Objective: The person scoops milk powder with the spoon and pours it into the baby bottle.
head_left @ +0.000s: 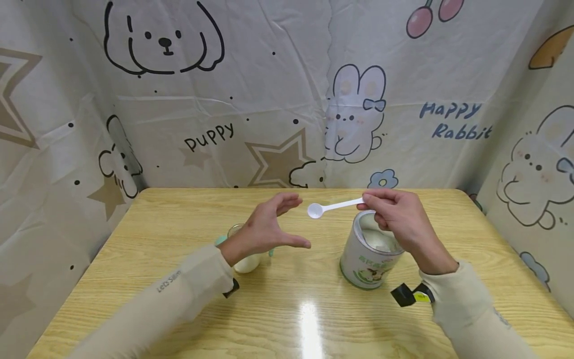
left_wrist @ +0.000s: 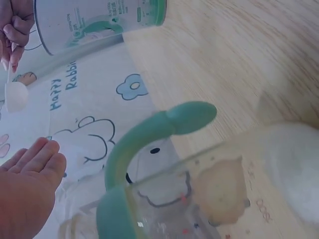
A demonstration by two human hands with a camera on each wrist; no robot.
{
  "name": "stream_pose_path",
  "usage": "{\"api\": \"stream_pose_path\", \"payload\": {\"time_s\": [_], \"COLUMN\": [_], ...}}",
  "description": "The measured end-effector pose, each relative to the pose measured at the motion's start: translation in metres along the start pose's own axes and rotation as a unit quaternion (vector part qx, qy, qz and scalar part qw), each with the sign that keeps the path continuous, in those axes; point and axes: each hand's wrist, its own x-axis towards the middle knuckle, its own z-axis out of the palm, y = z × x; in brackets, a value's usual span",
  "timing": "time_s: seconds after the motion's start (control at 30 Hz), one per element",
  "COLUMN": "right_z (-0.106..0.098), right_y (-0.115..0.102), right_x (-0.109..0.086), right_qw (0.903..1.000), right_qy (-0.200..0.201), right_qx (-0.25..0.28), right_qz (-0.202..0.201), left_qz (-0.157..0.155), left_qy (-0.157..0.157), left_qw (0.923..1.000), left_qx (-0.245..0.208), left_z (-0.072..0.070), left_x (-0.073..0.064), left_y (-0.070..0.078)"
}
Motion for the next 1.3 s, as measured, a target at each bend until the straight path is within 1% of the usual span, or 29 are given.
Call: {"api": "stream_pose_path", "payload": {"time_s": [0.1,0.33,0.67,0.87,1.1,1.3], "right_z": [-0.005,-0.019,-0.038,-0.048,-0.057,-0.066], "right_y": [0.003,0.01,0.018,0.022,0.027,0.031], "right_x": [-0.001,-0.004,-0.008,-0.009,-0.01,-0.011], "right_qw": [1.0,0.9997,0.9989,0.9983,0.998,0.9979], "right_qy": [0.001,0.013,0.03,0.039,0.05,0.051], "right_qx": [0.006,-0.019,-0.033,-0.034,-0.025,0.024], "right_qz": [-0.003,-0.007,-0.012,-0.025,-0.03,-0.033], "left_qz": [0.003,0.007,0.01,0.015,0.023,0.032], "left_qy": [-0.002,-0.011,-0.017,-0.023,-0.027,-0.032], "left_qw": [1.0,0.9999,0.9998,0.9996,0.9994,0.999], "left_qx": [0.001,0.002,-0.005,-0.006,-0.001,0.002], "left_z": [0.004,0.015,0.031,0.038,0.047,0.055], "left_x": [0.002,0.005,0.013,0.016,0.019,0.022], "left_y": [0.001,0.004,0.008,0.009,0.01,0.011]}}
